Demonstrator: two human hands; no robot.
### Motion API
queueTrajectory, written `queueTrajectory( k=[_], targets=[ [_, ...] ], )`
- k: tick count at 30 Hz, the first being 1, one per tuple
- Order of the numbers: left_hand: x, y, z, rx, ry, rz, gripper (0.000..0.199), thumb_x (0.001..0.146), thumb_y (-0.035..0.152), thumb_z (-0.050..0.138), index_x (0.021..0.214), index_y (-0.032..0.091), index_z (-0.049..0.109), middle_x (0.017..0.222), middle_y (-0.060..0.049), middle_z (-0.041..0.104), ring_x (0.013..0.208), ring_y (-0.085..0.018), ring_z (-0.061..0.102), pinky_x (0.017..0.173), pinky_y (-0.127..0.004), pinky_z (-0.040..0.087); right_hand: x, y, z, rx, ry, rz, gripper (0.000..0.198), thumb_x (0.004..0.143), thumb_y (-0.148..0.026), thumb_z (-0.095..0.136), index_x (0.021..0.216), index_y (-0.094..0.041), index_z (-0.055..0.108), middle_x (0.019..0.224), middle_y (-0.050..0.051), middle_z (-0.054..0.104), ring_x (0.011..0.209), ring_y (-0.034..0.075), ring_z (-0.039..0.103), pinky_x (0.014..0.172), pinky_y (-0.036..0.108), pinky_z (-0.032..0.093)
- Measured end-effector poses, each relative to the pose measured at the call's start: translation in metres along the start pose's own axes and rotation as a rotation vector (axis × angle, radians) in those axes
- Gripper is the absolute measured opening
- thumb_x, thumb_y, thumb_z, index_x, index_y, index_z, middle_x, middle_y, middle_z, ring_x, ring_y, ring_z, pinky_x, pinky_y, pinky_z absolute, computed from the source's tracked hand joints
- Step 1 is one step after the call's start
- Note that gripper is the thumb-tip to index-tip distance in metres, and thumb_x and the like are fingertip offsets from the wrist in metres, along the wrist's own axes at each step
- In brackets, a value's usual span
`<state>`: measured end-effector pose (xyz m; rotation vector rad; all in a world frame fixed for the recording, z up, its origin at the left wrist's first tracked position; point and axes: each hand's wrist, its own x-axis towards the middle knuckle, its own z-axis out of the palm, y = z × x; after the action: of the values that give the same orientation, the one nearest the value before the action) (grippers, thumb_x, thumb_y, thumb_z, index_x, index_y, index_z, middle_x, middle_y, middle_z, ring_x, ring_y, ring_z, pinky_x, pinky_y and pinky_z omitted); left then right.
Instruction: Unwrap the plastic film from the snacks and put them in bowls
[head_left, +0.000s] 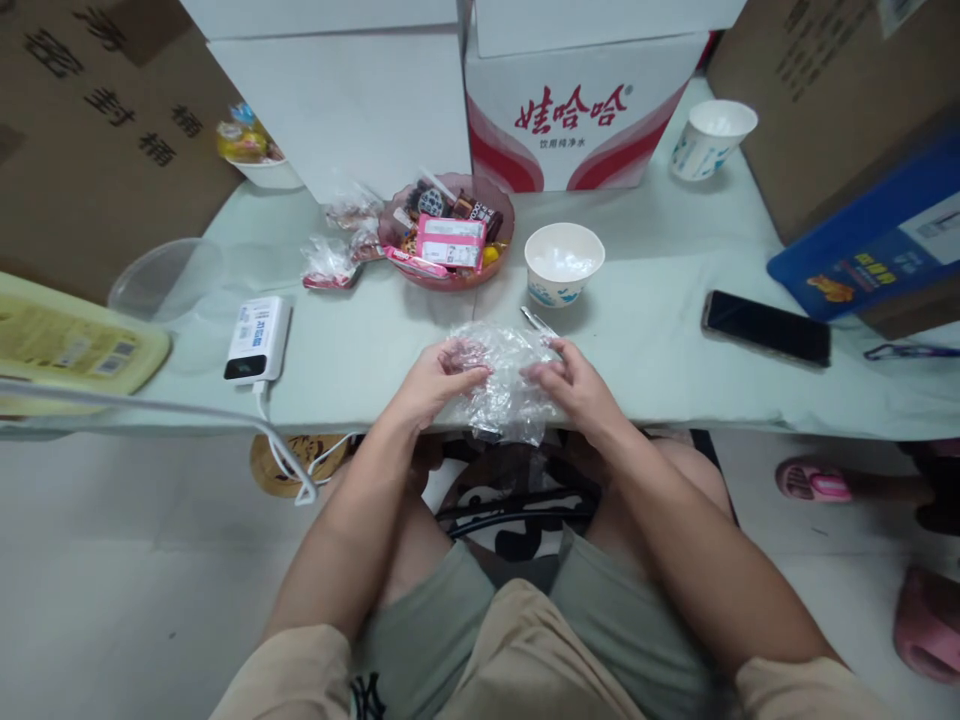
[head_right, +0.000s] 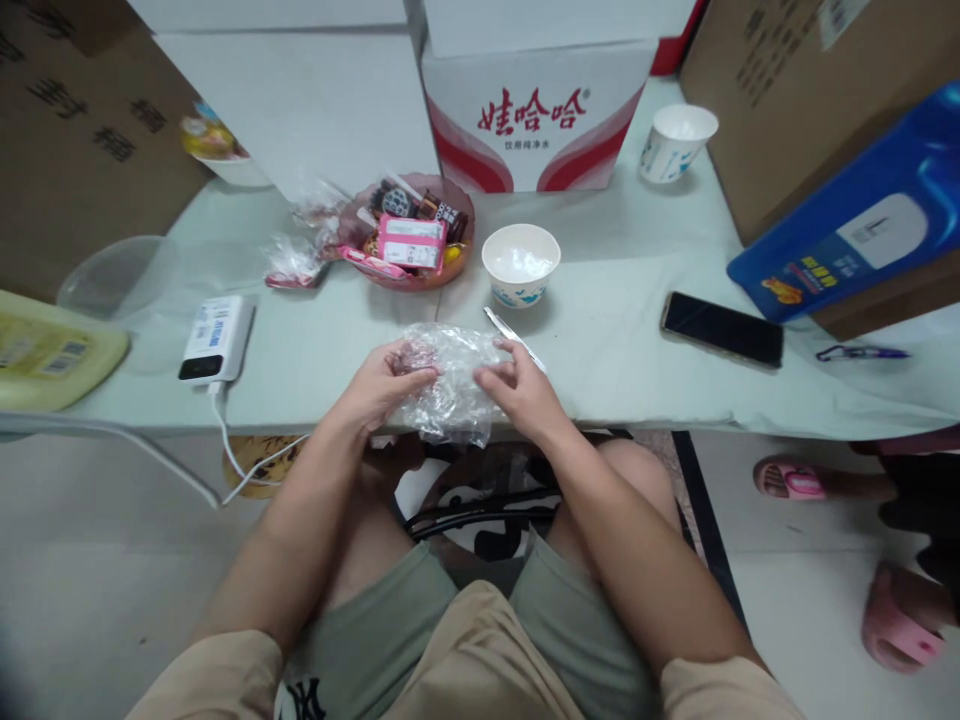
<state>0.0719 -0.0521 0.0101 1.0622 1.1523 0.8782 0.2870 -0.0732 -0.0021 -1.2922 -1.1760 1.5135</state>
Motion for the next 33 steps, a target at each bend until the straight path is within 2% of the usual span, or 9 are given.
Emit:
queueTrajectory(
  k=[5, 8, 12, 16, 21, 25, 28, 31, 33],
  targets=[
    [0.002, -0.002, -0.001, -0.058, -0.081, -0.003, 0.056, 0.069, 0.04, 0.085, 0.114, 0.017, 0.062, 0.09, -0.006, 0.075, 0.078, -0.017, 0.071, 0.067, -0.025, 0.053, 0.0, -0.002, -0.001, -0.123, -0.054, -0.082, 0.026, 0.076, -0.045, 0.066, 0.082, -0.022, 0.056, 0.071, 0.0, 0.066, 0.067, 0.018, 0.064, 0.066, 0.031, 0.051],
    [0.002, -0.003, -0.003, 0.041, -0.193, -0.042, 0.048, 0.076, 0.043, 0.079, 0.112, 0.015, 0.065, 0.075, -0.003, 0.072, 0.064, -0.015, 0.066, 0.06, -0.024, 0.049, 0.0, -0.004, -0.004, -0.111, -0.061, -0.103, 0.025, 0.081, -0.047, 0.061, 0.086, -0.023, 0.054, 0.071, -0.001, 0.065, 0.066, 0.018, 0.066, 0.061, 0.029, 0.05],
    [0.001, -0.004, -0.005, 0.09, -0.151, 0.062, 0.046, 0.078, 0.047, 0.08, 0.108, 0.014, 0.067, 0.058, 0.003, 0.063, 0.048, -0.009, 0.054, 0.049, -0.021, 0.042, -0.003, -0.006, -0.011, -0.172, -0.011, -0.123, 0.027, 0.082, -0.046, 0.064, 0.095, -0.024, 0.054, 0.059, -0.006, 0.059, 0.057, 0.016, 0.063, 0.055, 0.026, 0.046],
    [-0.001, 0.0, -0.009, -0.105, -0.162, 0.079, 0.049, 0.065, 0.05, 0.089, 0.094, 0.017, 0.068, 0.06, 0.003, 0.062, 0.049, -0.01, 0.055, 0.049, -0.023, 0.044, -0.008, -0.009, -0.018, 0.088, -0.074, -0.113, 0.038, 0.08, -0.045, 0.066, 0.112, -0.028, 0.054, 0.062, -0.007, 0.062, 0.054, 0.014, 0.059, 0.055, 0.027, 0.049],
    [0.0, 0.005, -0.014, -0.226, -0.215, 0.056, 0.043, 0.063, 0.056, 0.082, 0.077, 0.017, 0.069, 0.066, -0.002, 0.062, 0.057, -0.013, 0.057, 0.051, -0.026, 0.046, -0.007, -0.012, -0.02, 0.256, -0.203, -0.073, 0.032, 0.077, -0.054, 0.063, 0.078, -0.022, 0.058, 0.079, 0.002, 0.063, 0.067, 0.017, 0.063, 0.064, 0.035, 0.057],
    [0.008, -0.006, -0.014, 0.087, -0.135, 0.158, 0.033, 0.069, 0.04, 0.081, 0.089, 0.017, 0.067, 0.074, 0.001, 0.061, 0.062, -0.01, 0.053, 0.057, -0.022, 0.043, 0.003, -0.001, -0.014, 0.051, 0.014, -0.057, 0.052, 0.067, -0.046, 0.076, 0.109, -0.026, 0.052, 0.091, -0.002, 0.061, 0.062, 0.011, 0.055, 0.059, 0.027, 0.051],
    [0.016, -0.017, -0.014, 0.174, -0.071, 0.231, 0.052, 0.067, 0.032, 0.082, 0.113, 0.022, 0.06, 0.089, 0.0, 0.063, 0.073, -0.012, 0.059, 0.067, -0.024, 0.049, 0.01, 0.007, -0.011, -0.015, 0.145, -0.051, 0.074, 0.062, -0.036, 0.076, 0.126, -0.028, 0.04, 0.085, -0.005, 0.062, 0.062, 0.011, 0.056, 0.061, 0.026, 0.048],
    [0.019, -0.023, -0.012, 0.245, 0.21, 0.401, 0.048, 0.068, 0.032, 0.081, 0.109, 0.022, 0.06, 0.099, -0.003, 0.063, 0.089, -0.015, 0.063, 0.078, -0.027, 0.052, 0.01, 0.006, -0.01, -0.114, 0.32, -0.161, 0.042, 0.07, -0.038, 0.069, 0.106, -0.025, 0.052, 0.079, -0.003, 0.062, 0.069, 0.016, 0.059, 0.068, 0.03, 0.049],
    [0.018, -0.024, -0.008, 0.313, 0.276, 0.459, 0.035, 0.075, 0.037, 0.078, 0.101, 0.021, 0.061, 0.094, -0.004, 0.064, 0.089, -0.016, 0.063, 0.081, -0.03, 0.052, 0.007, 0.002, -0.009, -0.271, 0.385, -0.297, 0.021, 0.075, -0.037, 0.066, 0.087, -0.024, 0.055, 0.084, 0.001, 0.065, 0.077, 0.019, 0.062, 0.076, 0.034, 0.051]
  ],
)
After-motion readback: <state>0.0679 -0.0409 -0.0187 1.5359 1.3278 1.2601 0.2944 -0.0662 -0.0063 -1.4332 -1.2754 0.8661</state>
